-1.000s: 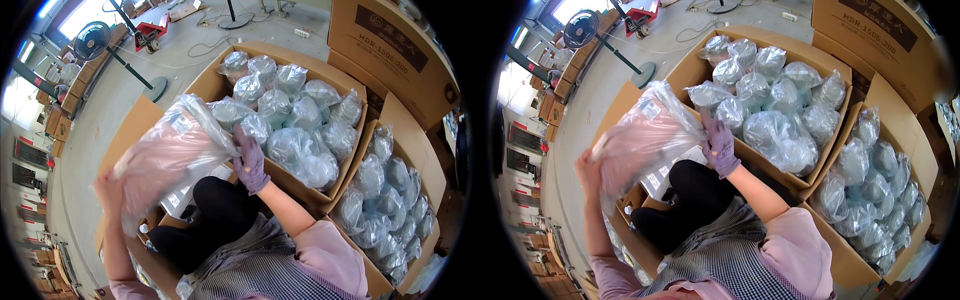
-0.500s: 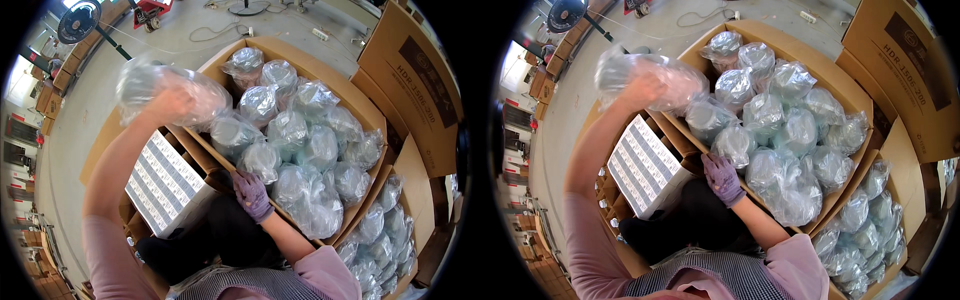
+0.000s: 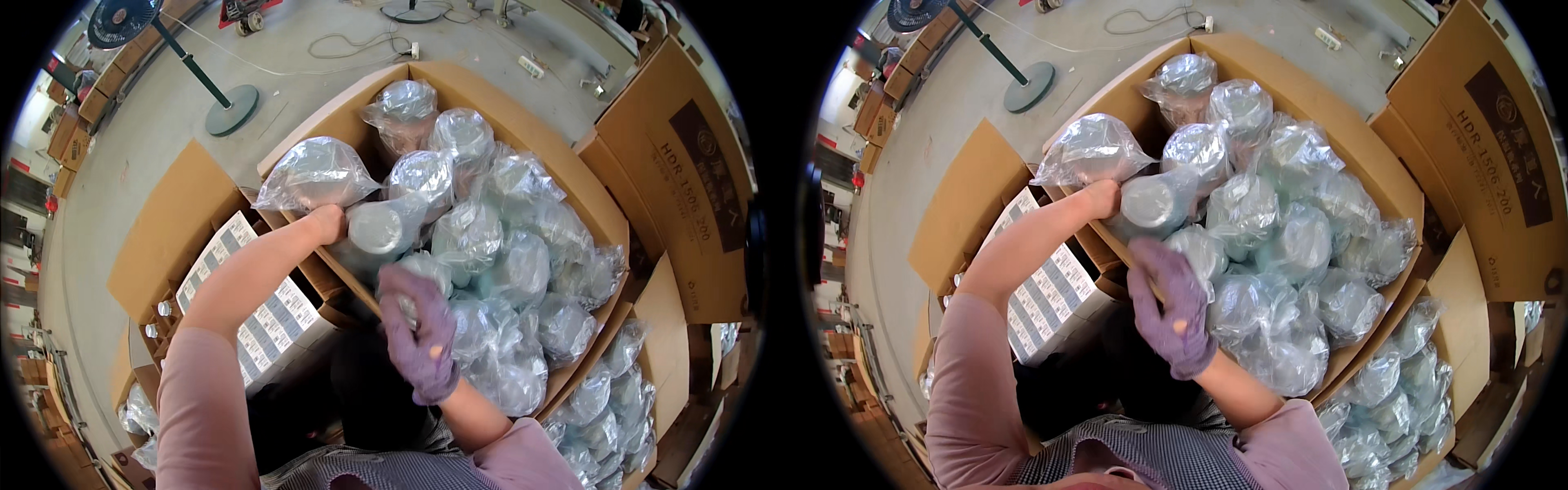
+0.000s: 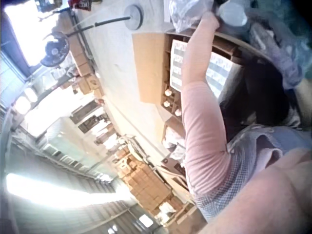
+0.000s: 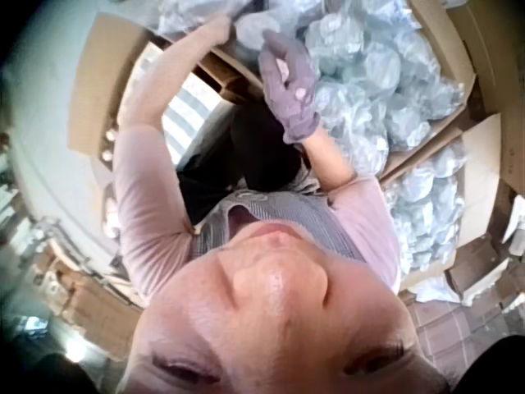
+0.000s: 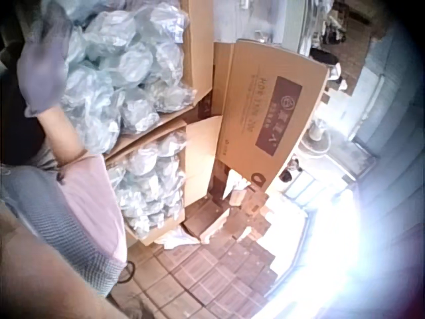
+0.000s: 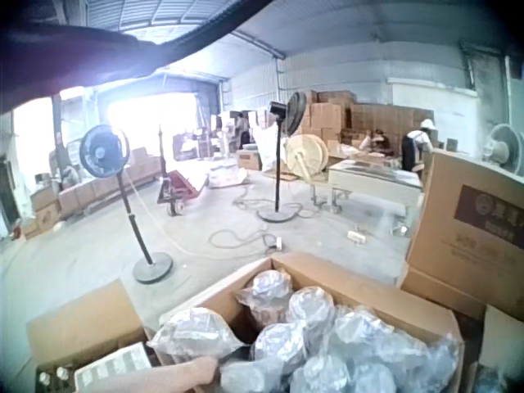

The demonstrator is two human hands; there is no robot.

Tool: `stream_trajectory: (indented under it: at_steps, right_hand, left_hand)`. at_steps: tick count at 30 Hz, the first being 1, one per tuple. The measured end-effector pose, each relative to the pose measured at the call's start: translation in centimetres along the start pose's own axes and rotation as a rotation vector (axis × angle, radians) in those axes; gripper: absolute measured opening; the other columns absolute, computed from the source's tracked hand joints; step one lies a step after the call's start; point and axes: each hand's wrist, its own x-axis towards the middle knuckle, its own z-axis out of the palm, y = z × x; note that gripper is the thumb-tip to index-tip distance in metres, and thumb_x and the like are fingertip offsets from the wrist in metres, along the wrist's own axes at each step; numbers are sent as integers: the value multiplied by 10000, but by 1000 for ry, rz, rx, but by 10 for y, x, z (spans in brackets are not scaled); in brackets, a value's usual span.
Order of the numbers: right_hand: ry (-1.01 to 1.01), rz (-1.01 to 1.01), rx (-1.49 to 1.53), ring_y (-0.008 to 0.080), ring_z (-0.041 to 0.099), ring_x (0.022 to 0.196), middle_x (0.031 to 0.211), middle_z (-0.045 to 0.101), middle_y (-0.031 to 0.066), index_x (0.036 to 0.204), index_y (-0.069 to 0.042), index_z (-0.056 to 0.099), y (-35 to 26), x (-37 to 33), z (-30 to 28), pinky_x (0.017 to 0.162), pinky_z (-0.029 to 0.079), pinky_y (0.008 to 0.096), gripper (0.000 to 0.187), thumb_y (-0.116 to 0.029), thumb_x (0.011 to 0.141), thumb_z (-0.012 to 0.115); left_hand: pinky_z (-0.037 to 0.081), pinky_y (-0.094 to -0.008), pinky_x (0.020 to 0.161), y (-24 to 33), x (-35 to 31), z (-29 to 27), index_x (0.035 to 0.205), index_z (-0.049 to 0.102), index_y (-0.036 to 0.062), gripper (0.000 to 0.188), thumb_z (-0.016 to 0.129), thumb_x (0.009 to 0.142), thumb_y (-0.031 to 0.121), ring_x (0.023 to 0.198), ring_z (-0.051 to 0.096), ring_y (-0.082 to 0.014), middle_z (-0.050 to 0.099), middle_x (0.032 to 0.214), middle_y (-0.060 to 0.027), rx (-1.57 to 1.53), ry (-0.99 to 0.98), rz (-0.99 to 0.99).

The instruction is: The person assembles pink pitchers by inserting stainless steel inner containers, screwing on lids, and applying labels. They handle plastic-wrapped pitchers from a box, place them on their lap, and repeat the process for multiple units.

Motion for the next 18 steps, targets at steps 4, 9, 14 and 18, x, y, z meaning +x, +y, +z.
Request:
stream_trajectory:
  at_steps: [4,9,14,18]
  right_hand:
    - [294,640,709,205,559,1143,1224,581,90,1259,23,560,32,91,29,955,461,329,367,-202,969,559]
    - [-718,105,-992,314,636,1066,1121,665,183,1037,-42,707,112,224,98,960,483,398,265,-172,830,604]
    - [-389,759,-682,278,644,1115,1203,659,123,1093,-97,718,316,235,165,883,534,406,323,-249,921,491]
    - [-638,800,-811,255,590,1201,1301,620,67,1208,-122,667,340,229,185,965,491,404,381,-303,934,475]
  left_hand:
    - [517,-398,860,-14,8,-11,919,747,97,194,587,817,137,991,668,-291,705,1073,-136,-567,-150,-280]
    - [524,-422,824,-12,-7,7,918,722,36,207,633,732,43,960,662,-341,696,1020,-186,-778,-75,-261]
    - [519,-398,769,36,-116,-79,974,654,-3,164,636,816,37,915,612,-313,610,1012,-137,-864,1015,-502]
    - [448,-329,533,140,-238,-86,1009,722,71,225,703,800,-12,600,582,-260,594,701,-87,-1251,1107,-754]
